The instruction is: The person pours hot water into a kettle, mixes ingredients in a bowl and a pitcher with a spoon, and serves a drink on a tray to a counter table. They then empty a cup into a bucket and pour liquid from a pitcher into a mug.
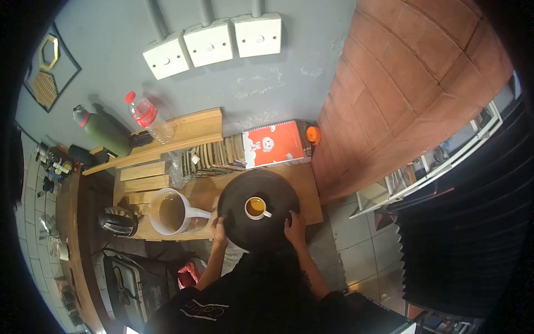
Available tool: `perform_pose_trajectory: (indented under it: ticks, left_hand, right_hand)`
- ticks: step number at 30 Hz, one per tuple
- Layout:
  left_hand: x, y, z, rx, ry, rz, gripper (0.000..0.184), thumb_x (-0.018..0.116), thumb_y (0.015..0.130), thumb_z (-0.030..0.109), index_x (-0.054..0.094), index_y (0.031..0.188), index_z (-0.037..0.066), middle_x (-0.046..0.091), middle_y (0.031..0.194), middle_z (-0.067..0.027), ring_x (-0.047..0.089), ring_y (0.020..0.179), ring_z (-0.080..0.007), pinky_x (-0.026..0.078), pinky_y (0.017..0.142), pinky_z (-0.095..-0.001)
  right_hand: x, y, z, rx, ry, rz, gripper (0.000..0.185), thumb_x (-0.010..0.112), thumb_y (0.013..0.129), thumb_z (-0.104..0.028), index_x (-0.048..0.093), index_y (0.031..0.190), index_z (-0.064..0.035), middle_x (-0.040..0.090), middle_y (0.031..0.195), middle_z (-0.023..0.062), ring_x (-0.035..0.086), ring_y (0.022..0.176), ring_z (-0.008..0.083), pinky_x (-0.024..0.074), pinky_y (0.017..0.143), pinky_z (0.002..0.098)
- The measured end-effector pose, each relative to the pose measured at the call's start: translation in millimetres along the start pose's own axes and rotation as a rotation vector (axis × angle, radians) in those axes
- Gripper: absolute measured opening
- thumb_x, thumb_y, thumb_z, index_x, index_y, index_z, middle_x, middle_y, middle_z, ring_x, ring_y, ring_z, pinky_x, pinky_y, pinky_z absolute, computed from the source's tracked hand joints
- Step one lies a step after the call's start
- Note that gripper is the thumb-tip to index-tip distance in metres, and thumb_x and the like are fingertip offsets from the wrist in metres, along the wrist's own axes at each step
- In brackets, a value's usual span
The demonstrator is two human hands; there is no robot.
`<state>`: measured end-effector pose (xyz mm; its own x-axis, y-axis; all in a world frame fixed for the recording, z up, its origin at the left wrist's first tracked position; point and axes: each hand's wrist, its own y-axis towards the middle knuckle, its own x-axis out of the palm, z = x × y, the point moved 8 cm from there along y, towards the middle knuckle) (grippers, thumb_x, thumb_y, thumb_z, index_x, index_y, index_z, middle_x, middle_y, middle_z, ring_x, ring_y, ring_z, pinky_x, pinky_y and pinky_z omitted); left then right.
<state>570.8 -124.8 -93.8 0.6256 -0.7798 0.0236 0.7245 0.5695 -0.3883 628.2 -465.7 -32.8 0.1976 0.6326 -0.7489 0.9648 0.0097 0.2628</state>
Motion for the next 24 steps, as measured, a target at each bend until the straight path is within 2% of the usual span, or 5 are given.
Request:
perform_pose_trajectory:
  ticks: [7,12,18,20,24]
  left_hand:
    - [15.2,-11.0,-6.3,0.071,-0.448,-0.15,0.071,0.058,0.091,0.022,0.03,0.152,0.0,0.045,0.147,-0.0195,0.047,0.132,-0.027,0.033,0.115,-0.0377]
    - [15.9,-37.7,-11.2,-0.061,-0.652,-0.258,0.067,0.056,0.094,0.022,0.03,0.153,0.008,0.037,0.155,-0.0191,0.032,0.147,-0.0295,0.026,0.12,-0.0428]
    - [-13.1,-54.8,-44.5,-0.188,-0.208,0.027,0.04,0.06,0.098,0.025,0.051,0.133,0.009,0.062,0.122,-0.0116,0.064,0.108,-0.0233,0.054,0.091,-0.0393]
    - [-12.8,-75.0,-48.9,-0.351,0.017,-0.052,0.034,0.06,0.1,0.03,0.055,0.125,0.008,0.064,0.104,-0.0082,0.066,0.087,-0.0191,0.058,0.075,-0.0348]
    - [6.7,-96.6,-68.2,-0.518,0.152,-0.28,0.038,0.061,0.1,0.034,0.058,0.118,0.001,0.068,0.1,-0.0107,0.069,0.086,-0.0197,0.059,0.069,-0.0361]
  right_hand:
    - [46.5,25.9,-4.3,0.28,0.569,-0.346,0.031,0.064,0.098,-0.014,0.058,0.126,-0.0016,0.065,0.086,0.0109,0.065,0.067,0.0152,0.0551,0.06,0.0297]
    - [63.0,34.3,12.9,0.311,0.712,-0.365,0.016,0.06,0.1,-0.011,0.06,0.112,0.0009,0.065,0.086,0.0083,0.063,0.065,0.0105,0.054,0.057,0.0255]
    - [57.3,42.0,6.0,0.303,0.721,-0.55,0.025,0.057,0.104,-0.023,0.06,0.096,0.0001,0.065,0.08,0.0064,0.064,0.063,0.0111,0.0525,0.056,0.025]
    - [66.7,36.1,6.8,0.319,0.803,-0.647,0.036,0.05,0.107,-0.033,0.061,0.093,-0.0009,0.065,0.078,0.0058,0.064,0.062,0.0115,0.0518,0.056,0.0247]
    - [68.7,35.1,6.3,0.355,0.811,-0.73,0.042,0.044,0.109,-0.037,0.059,0.091,-0.0021,0.064,0.078,0.0054,0.064,0.062,0.0118,0.0519,0.057,0.025]
